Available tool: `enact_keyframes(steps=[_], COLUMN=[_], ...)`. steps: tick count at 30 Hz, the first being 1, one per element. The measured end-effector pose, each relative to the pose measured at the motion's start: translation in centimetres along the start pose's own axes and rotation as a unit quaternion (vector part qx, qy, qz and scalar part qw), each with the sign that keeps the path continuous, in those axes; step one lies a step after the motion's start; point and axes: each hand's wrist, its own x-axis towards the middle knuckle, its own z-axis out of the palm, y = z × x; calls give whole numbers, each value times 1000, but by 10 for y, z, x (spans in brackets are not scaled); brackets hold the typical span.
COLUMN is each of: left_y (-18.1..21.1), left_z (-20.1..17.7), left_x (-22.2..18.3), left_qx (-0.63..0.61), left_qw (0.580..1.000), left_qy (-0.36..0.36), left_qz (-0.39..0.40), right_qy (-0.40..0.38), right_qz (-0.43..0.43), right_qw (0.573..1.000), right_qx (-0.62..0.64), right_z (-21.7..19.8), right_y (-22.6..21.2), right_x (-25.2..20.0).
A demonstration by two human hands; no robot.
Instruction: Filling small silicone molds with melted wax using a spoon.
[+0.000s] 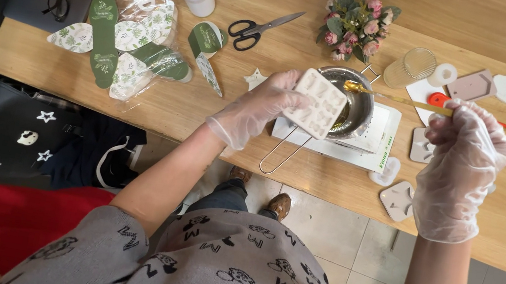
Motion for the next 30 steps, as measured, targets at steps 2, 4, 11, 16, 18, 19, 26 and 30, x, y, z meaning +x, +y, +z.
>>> enact_keyframes(steps=[2,4,11,16,18,19,26,30], left_y=[-2,-8,-8,-1,1,1,-14,-7], left_z=[5,7,11,12,13,13,5,8], left_x=[6,11,14,11,10,10,21,15], left_qx=[-43,-68,-126,-117,-116,-123,-180,-155], left_qw=[999,997,990,991,991,991,980,986], left_qy=[-18,-33,-67,-64,-59,-57,-82,-63], left_qz=[-7,0,3,0,-5,-5,2,-4], right_qy=[-22,-24,-30,-40,-46,-54,-84,-112], right_qz=[-19,-15,-19,-54,-75,-95,-178,-237], right_qw=[999,999,998,995,992,989,966,943], right_qx=[-27,-27,-54,-78,-89,-102,-170,-204], right_z=[2,8,13,14,14,14,14,8], right_y=[-3,-5,-6,-6,-6,-7,-15,-15], right_x=[0,-5,-11,-12,-14,-15,-25,-29])
